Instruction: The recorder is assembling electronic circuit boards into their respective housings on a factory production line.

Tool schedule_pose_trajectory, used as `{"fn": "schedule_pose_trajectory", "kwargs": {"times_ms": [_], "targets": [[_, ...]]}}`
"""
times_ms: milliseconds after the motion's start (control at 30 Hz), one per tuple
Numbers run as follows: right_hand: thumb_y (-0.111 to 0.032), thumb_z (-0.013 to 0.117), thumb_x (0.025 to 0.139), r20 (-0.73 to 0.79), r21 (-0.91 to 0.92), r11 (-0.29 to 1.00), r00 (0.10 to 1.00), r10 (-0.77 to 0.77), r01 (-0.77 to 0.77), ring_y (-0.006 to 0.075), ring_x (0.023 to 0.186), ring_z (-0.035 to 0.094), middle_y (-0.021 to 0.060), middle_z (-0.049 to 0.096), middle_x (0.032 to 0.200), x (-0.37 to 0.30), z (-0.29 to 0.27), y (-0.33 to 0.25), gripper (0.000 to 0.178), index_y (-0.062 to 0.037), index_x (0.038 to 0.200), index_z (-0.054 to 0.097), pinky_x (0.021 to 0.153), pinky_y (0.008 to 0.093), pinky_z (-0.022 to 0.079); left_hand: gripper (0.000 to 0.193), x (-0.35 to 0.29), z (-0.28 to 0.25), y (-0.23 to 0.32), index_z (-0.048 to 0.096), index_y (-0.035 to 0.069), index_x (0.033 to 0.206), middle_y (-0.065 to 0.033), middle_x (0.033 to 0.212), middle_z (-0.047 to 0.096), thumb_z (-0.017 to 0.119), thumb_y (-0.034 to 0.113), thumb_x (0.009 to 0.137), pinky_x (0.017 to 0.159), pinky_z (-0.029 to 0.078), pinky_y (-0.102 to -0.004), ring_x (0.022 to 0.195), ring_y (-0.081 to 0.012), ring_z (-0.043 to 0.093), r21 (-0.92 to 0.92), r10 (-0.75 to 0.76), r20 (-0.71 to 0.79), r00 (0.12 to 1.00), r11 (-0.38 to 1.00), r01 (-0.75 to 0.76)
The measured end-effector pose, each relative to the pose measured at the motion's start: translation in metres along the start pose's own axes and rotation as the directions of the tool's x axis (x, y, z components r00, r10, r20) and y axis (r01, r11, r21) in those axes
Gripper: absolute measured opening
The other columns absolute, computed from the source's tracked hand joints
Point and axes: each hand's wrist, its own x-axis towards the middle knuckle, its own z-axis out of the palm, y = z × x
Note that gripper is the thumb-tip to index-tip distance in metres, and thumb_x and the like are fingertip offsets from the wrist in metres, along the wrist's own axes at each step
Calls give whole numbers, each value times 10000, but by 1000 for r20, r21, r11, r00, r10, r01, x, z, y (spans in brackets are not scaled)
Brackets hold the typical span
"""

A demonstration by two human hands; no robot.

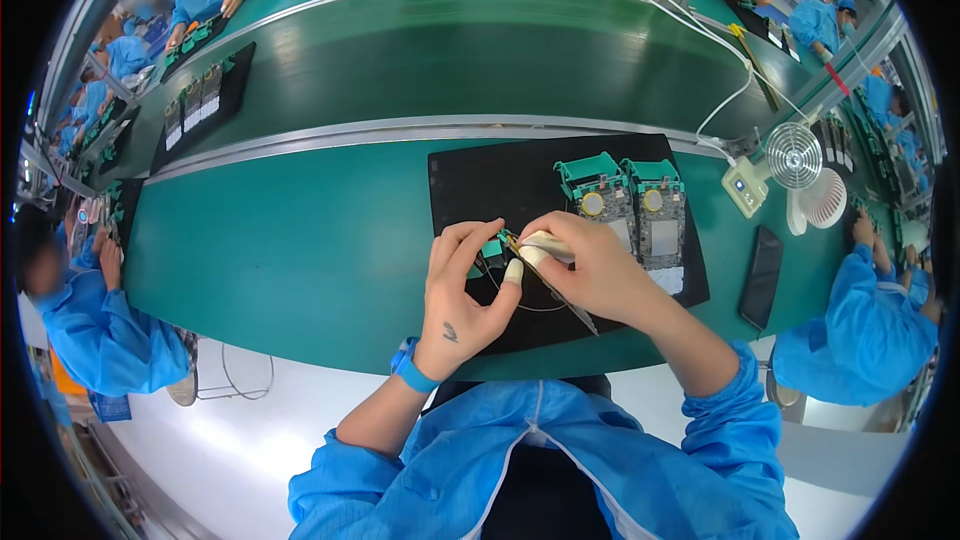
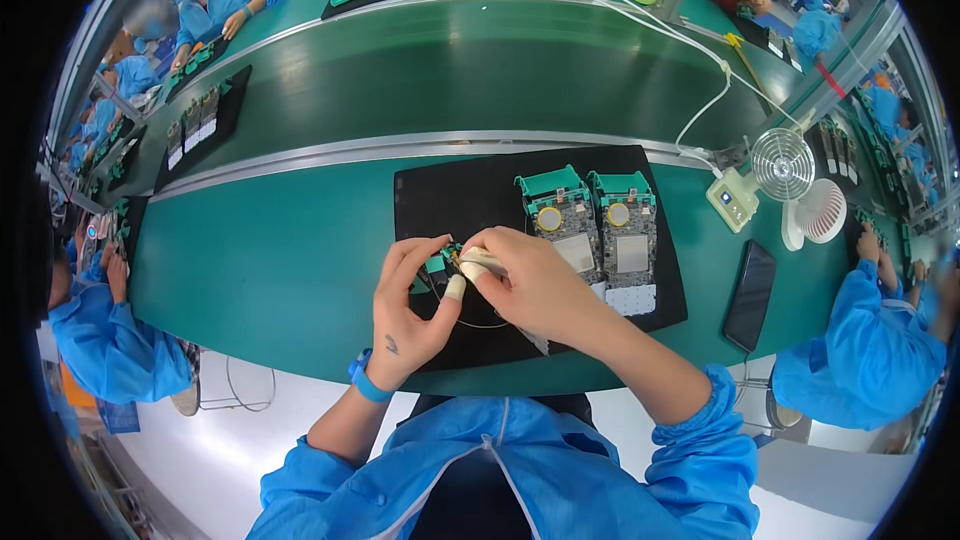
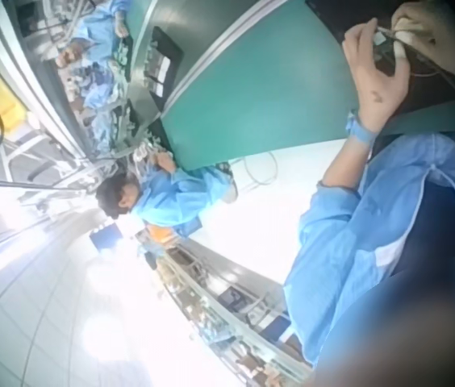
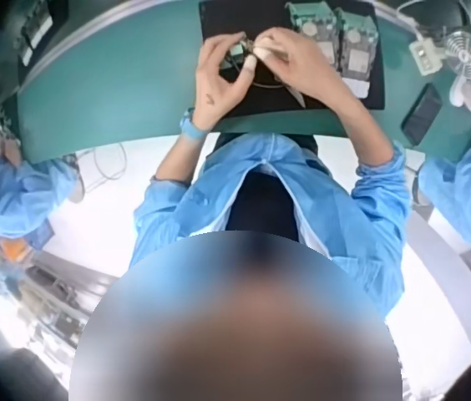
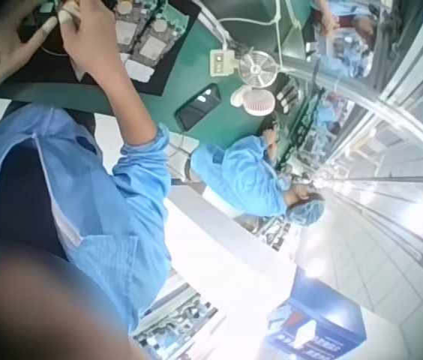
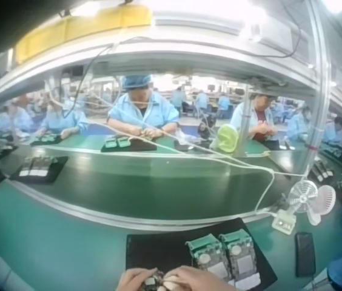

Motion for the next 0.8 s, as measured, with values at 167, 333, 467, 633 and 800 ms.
{"fn": "schedule_pose_trajectory", "kwargs": {"times_ms": [167,333,467,633,800], "targets": [[-67,580,819,87,-20,999,996,-26,28,230,783,592,94,561,888,8,-7,6,163,-35,978,564,672,314,473,360,-1,5,-4,610,4,1069,-126,1014,564,600,-8,709,818,452,-299,912,-245,574,-25,-12,-68,998,1000,10],[-40,552,840,45,-6,972,971,-235,235,247,752,561,92,524,887,12,0,22,131,-29,970,542,644,327,443,317,-1,10,-6,632,12,1015,-105,964,574,624,13,698,770,442,-324,861,-258,529,-29,6,-115,993,1000,-9],[-37,560,834,7,-21,978,978,-207,207,231,764,566,88,526,879,8,1,22,136,-32,969,547,648,321,448,292,2,15,-4,642,19,989,-89,940,583,626,13,697,748,440,-320,831,-250,521,12,18,-133,991,1000,-17],[-25,597,803,-4,160,973,986,-165,164,168,801,583,49,562,921,6,0,38,164,-32,967,596,678,286,458,292,4,16,-5,645,26,983,-85,934,584,625,11,692,738,437,-319,822,-246,516,-3,-6,-128,992,1000,6],[-5,641,764,-44,156,978,990,-136,141,119,749,580,29,568,941,-14,1,26,278,-50,1037,630,624,230,458,298,4,16,-4,645,31,986,-85,936,584,622,10,690,744,436,-321,830,-247,514,1,-9,-119,993,1000,9]]}}
